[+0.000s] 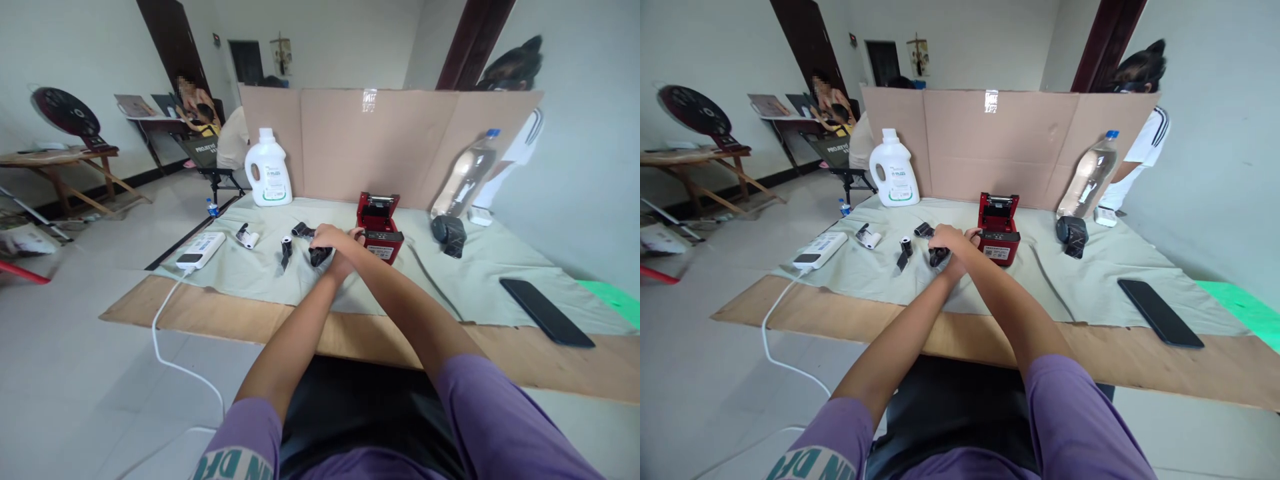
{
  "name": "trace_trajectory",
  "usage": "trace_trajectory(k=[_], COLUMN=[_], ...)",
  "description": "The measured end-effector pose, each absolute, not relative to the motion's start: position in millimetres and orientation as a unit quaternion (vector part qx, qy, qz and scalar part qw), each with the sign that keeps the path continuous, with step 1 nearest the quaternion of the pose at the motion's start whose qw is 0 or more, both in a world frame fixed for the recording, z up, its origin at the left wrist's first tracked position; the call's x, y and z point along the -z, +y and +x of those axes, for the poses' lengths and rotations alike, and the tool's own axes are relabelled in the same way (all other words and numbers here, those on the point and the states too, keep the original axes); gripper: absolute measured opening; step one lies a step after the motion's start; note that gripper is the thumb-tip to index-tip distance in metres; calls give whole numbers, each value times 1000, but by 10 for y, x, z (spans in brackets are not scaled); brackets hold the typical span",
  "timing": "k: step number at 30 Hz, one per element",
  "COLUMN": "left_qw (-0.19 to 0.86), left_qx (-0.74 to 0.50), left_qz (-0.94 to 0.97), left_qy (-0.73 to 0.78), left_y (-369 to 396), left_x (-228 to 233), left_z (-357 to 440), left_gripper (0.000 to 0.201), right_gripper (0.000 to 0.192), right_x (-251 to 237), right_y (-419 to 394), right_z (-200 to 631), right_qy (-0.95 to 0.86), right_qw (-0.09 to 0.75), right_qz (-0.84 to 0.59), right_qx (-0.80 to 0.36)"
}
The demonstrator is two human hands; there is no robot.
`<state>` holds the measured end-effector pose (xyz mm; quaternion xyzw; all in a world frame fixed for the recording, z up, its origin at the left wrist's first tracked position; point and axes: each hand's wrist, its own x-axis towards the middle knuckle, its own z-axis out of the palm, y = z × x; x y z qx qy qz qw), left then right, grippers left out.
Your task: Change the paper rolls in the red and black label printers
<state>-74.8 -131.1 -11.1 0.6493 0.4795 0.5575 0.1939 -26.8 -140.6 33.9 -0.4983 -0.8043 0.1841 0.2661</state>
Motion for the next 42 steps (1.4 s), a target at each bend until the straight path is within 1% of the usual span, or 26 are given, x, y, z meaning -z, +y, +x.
trace_trajectory(k=[3,5,7,10,12,14,16,18,19,21,24,27,30,33,36,42], left_qw=[228,246,246,224,217,225,225,191,161,94,29,4,-5,-6,-6,-4], left_qx=[-554,-551,-537,-530,-544,-552,-564,-587,-595,-595,-558,-526,-517,-516,-515,-518], left_qz=[663,675,684,682,676,663,643,635,642,667,700,713,713,710,713,710], left_qy=[449,424,428,451,448,452,466,465,456,439,444,463,473,479,476,478], left_y=[-1320,-1343,-1372,-1403,-1407,-1402,-1400,-1412,-1425,-1463,-1525,-1553,-1549,-1543,-1547,-1550], left_x=[161,192,204,194,193,206,217,203,183,125,47,29,47,60,59,59], left_z=[-756,-773,-789,-792,-779,-762,-745,-731,-725,-710,-678,-652,-648,-658,-661,-645], left_gripper=[34,37,38,39,41,41,42,44,46,47,41,40,38,38,41,41], right_gripper=[29,31,32,28,30,32,29,20,16,13,20,28,31,29,29,37], right_x=[-435,-592,-764,-958,-1032,-1069,-1080,-1063,-1045,-988,-877,-791,-764,-770,-764,-708], right_y=[-1335,-1255,-1179,-1096,-1042,-962,-846,-710,-643,-529,-425,-376,-348,-341,-358,-376], right_z=[-349,-419,-406,-168,82,342,575,761,832,923,936,859,789,775,791,803], right_qy=[-796,-798,-797,-757,-716,-692,-694,-716,-733,-773,-816,-816,-801,-793,-791,-778], right_qw=[297,290,294,341,370,392,411,407,388,320,206,153,135,120,137,169], right_qz=[-433,-385,-357,-322,-294,-277,-294,-358,-398,-464,-513,-549,-578,-589,-583,-590], right_qx=[-300,-361,-389,-455,-515,-539,-513,-439,-392,-291,-170,-102,-81,-98,-122,-133])
